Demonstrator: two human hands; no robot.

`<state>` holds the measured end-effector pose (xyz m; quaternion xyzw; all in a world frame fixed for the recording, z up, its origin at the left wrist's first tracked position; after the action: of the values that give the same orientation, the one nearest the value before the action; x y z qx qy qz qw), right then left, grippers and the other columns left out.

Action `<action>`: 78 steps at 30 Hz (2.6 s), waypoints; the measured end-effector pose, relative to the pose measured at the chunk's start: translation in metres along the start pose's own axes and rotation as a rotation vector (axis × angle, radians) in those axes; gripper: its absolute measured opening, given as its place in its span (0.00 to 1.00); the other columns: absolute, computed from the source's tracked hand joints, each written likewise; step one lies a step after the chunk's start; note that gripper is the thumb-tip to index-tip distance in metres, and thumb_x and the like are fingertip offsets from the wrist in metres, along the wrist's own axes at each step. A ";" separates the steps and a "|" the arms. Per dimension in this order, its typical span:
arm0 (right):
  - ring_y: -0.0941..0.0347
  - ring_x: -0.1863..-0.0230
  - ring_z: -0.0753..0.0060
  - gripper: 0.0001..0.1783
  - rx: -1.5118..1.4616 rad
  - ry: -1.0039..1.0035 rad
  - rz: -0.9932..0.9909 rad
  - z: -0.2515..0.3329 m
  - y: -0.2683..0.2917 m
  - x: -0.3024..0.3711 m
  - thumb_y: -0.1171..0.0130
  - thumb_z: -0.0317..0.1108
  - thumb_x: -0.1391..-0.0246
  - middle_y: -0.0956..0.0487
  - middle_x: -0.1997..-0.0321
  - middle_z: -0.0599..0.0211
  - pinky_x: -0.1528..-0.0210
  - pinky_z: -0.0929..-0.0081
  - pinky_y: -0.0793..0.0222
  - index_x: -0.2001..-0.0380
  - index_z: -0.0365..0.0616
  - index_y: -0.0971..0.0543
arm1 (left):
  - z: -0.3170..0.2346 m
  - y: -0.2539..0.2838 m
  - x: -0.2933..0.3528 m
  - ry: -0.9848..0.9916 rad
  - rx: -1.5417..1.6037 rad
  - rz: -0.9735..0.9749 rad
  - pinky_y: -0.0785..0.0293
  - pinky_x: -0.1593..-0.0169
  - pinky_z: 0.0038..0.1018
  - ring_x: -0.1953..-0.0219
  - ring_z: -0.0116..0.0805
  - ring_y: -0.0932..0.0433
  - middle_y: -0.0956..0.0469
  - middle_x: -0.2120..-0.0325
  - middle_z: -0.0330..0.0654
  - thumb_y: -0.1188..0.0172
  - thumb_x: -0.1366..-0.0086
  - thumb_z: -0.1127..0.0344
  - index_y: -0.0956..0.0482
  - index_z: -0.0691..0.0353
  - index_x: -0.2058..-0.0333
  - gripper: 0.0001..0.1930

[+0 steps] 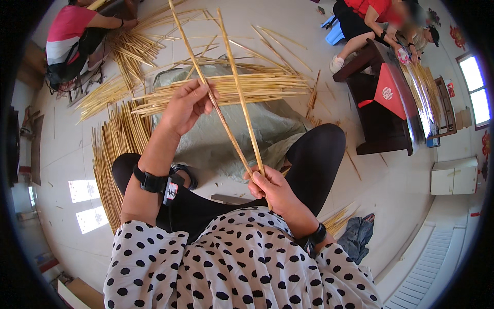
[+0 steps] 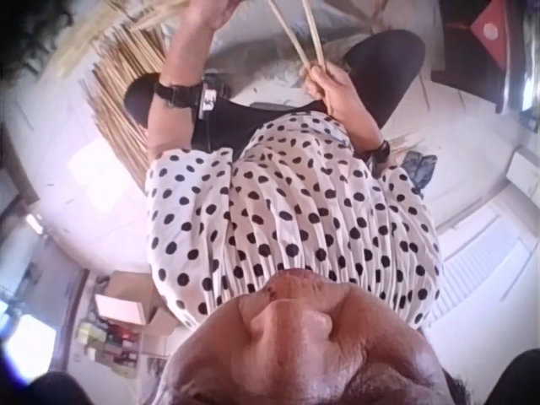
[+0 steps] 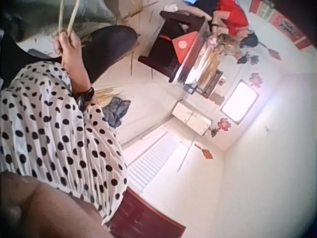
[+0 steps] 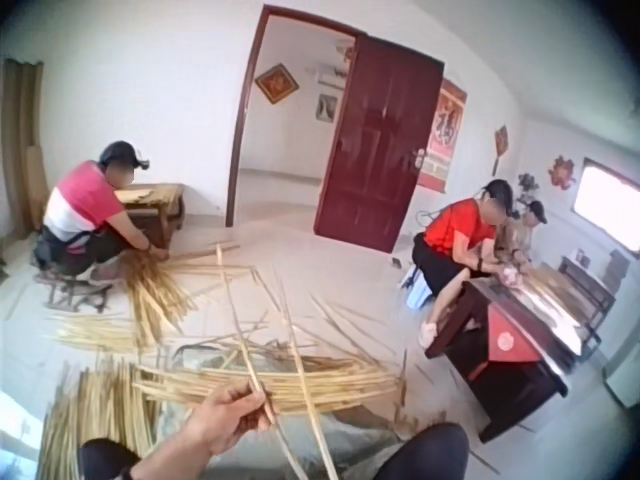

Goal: Sorting and prepping long thin bamboo strips for weaving.

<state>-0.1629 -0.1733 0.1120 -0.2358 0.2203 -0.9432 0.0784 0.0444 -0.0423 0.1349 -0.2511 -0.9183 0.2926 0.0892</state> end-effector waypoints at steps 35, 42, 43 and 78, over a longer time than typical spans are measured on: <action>0.37 0.77 0.85 0.11 0.316 0.061 -0.210 -0.010 0.034 -0.010 0.52 0.31 0.39 0.27 0.74 0.70 0.73 0.88 0.40 0.59 0.35 0.27 | -0.002 -0.036 0.022 0.073 -0.150 0.156 0.25 0.65 0.21 0.73 0.26 0.23 0.23 0.68 0.42 0.53 0.32 0.63 0.27 0.65 0.63 0.11; 0.35 0.73 0.84 0.12 0.419 0.027 -0.089 -0.015 0.019 -0.011 0.56 0.32 0.37 0.26 0.74 0.69 0.67 0.84 0.35 0.57 0.36 0.29 | 0.033 -0.031 0.020 0.207 -0.341 0.138 0.26 0.65 0.19 0.72 0.24 0.24 0.23 0.67 0.41 0.53 0.32 0.64 0.30 0.66 0.54 0.14; 0.35 0.73 0.83 0.12 0.423 0.014 -0.065 -0.015 0.017 -0.011 0.57 0.32 0.37 0.27 0.74 0.70 0.67 0.84 0.35 0.56 0.37 0.29 | 0.036 -0.032 0.020 0.215 -0.388 0.140 0.26 0.65 0.19 0.72 0.24 0.24 0.23 0.66 0.41 0.53 0.32 0.64 0.32 0.66 0.51 0.15; 0.37 0.79 0.77 0.35 -0.381 -0.146 -0.095 -0.043 0.027 -0.012 0.74 0.64 0.40 0.28 0.73 0.64 0.81 0.84 0.46 0.57 0.44 0.30 | 0.056 -0.030 0.018 0.214 -0.156 0.070 0.27 0.71 0.20 0.78 0.25 0.26 0.25 0.76 0.38 0.42 0.38 0.66 0.25 0.64 0.68 0.07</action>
<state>-0.1713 -0.1779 0.0607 -0.3244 0.3772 -0.8674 0.0037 -0.0007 -0.0816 0.1070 -0.3188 -0.9142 0.1947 0.1569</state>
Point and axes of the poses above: each hand's wrist, its own x-axis away from the middle knuckle, its own y-axis out of the back of the hand, z = x × y, the point moved 9 cm from there along -x, towards the middle knuckle
